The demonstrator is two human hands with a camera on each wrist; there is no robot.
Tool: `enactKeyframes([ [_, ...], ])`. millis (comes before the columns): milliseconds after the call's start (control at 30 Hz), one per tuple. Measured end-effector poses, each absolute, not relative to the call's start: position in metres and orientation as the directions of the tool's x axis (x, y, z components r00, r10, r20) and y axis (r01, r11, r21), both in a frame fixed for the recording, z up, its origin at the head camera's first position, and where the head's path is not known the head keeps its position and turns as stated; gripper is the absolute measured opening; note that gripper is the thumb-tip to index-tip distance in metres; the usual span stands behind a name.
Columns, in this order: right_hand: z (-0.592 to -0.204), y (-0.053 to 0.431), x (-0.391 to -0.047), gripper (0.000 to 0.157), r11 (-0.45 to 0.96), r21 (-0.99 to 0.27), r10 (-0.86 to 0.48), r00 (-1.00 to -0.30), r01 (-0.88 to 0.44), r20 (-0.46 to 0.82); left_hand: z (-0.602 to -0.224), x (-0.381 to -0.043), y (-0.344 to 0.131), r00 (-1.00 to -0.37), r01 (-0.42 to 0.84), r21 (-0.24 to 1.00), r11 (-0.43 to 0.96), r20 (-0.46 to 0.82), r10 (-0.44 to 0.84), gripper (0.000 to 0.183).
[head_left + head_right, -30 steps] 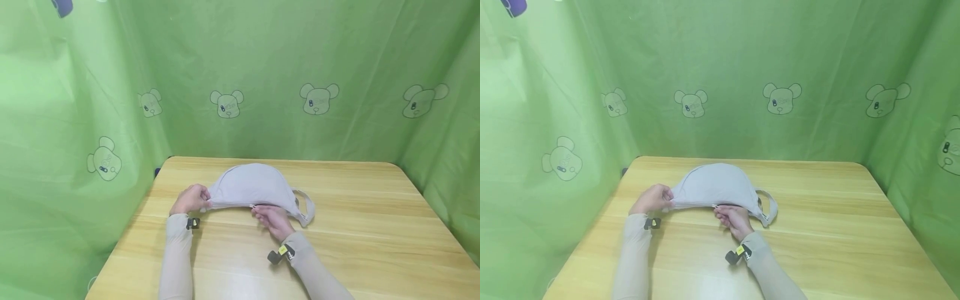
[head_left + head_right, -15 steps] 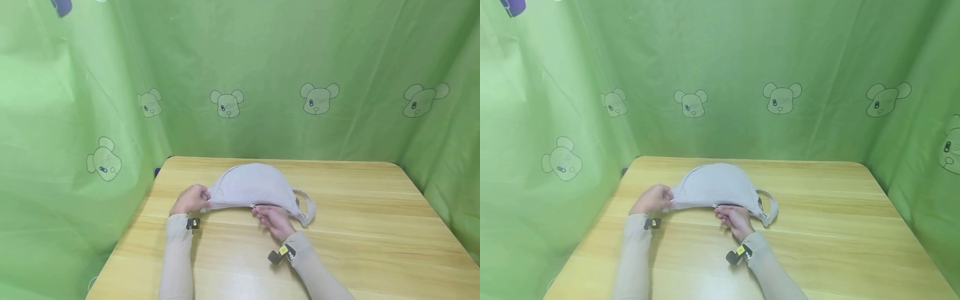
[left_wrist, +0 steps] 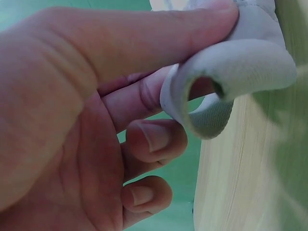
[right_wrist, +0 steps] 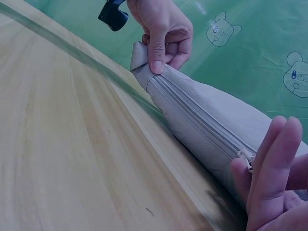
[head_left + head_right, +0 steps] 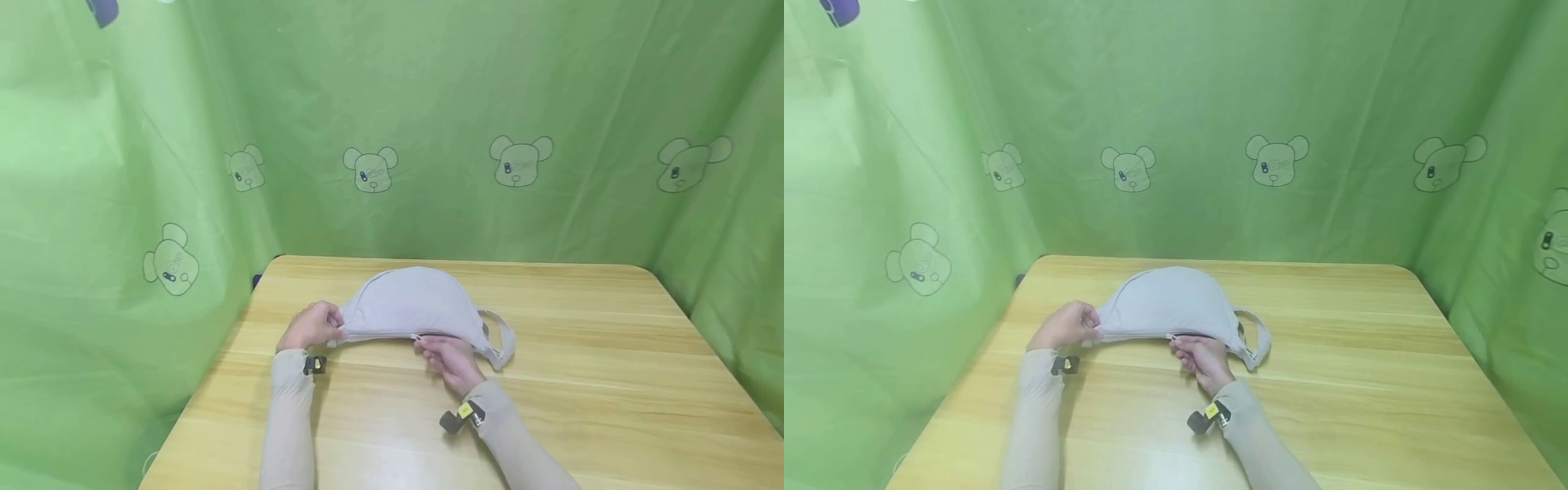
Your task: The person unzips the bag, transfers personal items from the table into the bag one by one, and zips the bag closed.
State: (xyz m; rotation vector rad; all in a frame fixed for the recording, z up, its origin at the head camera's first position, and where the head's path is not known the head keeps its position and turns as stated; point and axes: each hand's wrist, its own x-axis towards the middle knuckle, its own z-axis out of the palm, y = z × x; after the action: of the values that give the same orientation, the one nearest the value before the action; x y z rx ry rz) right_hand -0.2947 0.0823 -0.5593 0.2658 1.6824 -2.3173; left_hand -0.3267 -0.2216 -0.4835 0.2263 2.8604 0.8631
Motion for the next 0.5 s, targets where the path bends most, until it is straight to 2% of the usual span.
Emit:
enactKeyframes([
  [233, -0.5614, 0.0829, -0.2934, 0.021, -0.297, -0.904, -0.083, -0.951, 0.309, -0.298, -0.4839, -0.326, -0.2226, -0.978, 0.103, 0.553, 0.827, -0.097, 0.186, 0.018],
  [500, -0.5615, 0.0836, -0.2928, 0.022, -0.301, -0.904, -0.078, -0.952, 0.305, -0.295, -0.4833, -0.3262, -0.2222, -0.978, 0.092, 0.558, 0.825, -0.106, 0.181, 0.018],
])
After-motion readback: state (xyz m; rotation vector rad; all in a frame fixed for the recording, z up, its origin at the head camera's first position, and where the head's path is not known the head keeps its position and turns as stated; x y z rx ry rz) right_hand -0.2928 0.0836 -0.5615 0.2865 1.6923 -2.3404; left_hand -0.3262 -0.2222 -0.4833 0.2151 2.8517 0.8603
